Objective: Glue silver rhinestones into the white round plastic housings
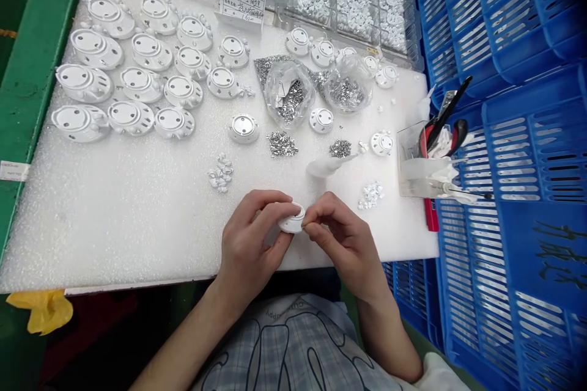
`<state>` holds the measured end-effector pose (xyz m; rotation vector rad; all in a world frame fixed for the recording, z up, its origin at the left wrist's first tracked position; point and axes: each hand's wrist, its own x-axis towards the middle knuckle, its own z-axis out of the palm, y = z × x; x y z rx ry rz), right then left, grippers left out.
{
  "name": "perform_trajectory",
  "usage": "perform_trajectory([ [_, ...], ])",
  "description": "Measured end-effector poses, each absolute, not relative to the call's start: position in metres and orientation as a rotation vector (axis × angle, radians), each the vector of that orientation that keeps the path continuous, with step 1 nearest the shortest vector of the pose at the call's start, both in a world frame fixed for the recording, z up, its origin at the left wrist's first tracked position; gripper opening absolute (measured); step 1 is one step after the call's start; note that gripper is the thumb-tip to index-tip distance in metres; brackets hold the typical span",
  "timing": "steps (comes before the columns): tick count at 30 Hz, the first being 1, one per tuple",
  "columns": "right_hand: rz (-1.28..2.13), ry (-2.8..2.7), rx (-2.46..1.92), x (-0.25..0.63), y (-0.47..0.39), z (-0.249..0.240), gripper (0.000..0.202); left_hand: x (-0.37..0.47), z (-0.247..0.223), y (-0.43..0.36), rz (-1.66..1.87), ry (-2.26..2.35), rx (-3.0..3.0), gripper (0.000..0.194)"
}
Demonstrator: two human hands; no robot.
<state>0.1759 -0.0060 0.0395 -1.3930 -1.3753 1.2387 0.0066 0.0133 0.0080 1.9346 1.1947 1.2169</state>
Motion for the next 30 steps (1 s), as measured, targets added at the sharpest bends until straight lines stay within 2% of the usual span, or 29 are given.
perform_trajectory([
  [12, 1.161, -1.498, -1.412, 0.179, -0.008, 0.042, 0.010, 0.006, 0.004, 0.012, 1.230, 1.215, 1.988, 0.032],
  [22, 1.295, -1.372, -1.360, 0.184, -0.008, 0.035, 0.006, 0.005, 0.004, 0.012, 1.213, 1.179, 2.060, 0.021],
  [30, 1.619, -1.136, -1.241, 0.190, 0.000, 0.033, 0.030, 0.004, 0.008, 0.011, 1.246, 1.092, 2.009, 0.023],
])
